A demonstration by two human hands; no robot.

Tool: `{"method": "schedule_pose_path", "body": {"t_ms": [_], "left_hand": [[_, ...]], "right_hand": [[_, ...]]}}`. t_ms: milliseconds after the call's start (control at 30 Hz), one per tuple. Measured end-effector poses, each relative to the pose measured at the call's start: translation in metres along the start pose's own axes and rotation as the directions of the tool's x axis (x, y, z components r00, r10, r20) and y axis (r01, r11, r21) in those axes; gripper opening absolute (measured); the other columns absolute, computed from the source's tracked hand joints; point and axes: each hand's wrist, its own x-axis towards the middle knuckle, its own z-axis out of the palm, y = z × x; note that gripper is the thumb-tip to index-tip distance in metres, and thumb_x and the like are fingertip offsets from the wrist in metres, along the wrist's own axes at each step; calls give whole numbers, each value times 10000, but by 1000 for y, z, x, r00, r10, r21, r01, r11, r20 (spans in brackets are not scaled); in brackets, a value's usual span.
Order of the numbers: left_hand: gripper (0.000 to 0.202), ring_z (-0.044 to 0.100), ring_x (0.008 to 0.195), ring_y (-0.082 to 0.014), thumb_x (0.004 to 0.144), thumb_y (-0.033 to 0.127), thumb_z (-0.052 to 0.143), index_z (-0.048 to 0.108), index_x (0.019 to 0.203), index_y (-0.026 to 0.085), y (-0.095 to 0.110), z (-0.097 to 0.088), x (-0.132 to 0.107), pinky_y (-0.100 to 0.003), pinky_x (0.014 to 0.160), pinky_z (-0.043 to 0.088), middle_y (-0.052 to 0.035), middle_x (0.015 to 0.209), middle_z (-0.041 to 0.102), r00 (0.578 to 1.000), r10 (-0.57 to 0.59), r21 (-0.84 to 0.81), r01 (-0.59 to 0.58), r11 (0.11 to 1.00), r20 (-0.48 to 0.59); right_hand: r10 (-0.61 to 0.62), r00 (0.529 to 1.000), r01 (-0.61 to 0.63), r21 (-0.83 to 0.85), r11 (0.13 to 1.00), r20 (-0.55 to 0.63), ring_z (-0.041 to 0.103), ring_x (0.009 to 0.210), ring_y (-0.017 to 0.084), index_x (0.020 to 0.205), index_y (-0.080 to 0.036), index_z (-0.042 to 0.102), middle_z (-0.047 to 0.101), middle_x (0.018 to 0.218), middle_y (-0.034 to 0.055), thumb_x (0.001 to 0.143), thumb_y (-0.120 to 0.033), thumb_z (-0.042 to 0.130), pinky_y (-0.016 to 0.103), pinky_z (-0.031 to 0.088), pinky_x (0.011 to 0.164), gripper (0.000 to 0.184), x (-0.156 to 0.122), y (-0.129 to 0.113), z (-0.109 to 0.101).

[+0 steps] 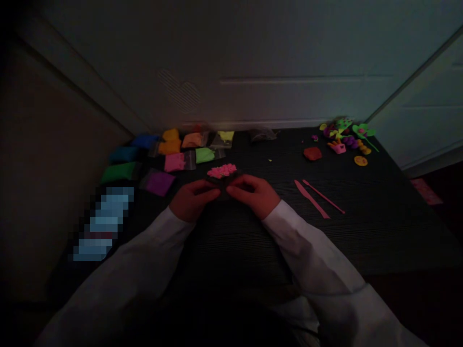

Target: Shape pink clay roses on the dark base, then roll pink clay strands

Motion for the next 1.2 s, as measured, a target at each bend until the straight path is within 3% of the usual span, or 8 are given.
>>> {"method": "schedule_pose_path", "body": {"t_ms": [133,400,767,967,1200], "left_hand": [[207,602,744,-150,587,297,670,647,769,202,-4,3,0,-346,780,454,6,781,662,999,-44,-97,42,994,-19],[211,590,821,-164,608,320,648,651,768,183,10,5,-5,-333,814,444,-14,844,658,994,22,157,-5,988,-110],[205,582,823,-164,630,336,625,659,763,184,14,5,-6,-319,810,430,-17,863,653,994,53,242,-29,970,-94],[242,566,876,-166,625,342,632,657,809,187,11,6,-6,-307,827,414,-23,900,639,995,64,211,-46,976,-81],[191,562,870,-163,637,312,627,658,775,184,12,5,-6,-308,835,404,-22,887,632,995,69,165,-56,985,-72]], "right_hand": [[8,1000,-8,72,997,2,542,758,121,808,-189,580,596,772,-14,656,-324,617,278,409,734,206,-1,2,4],[-7,997,4,-42,999,-82,544,789,144,896,-194,581,594,741,-3,668,-330,609,297,410,745,267,0,6,8],[-39,998,42,38,998,-58,543,831,149,954,-203,573,601,818,6,667,-306,617,309,414,775,308,1,8,12],[-50,995,48,-23,999,-87,541,768,145,882,-202,583,573,736,-9,670,-316,617,308,425,737,243,1,11,10],[-99,992,96,-34,995,-77,544,803,151,919,-214,578,590,760,-5,691,-319,595,313,423,743,251,0,10,10]]}}
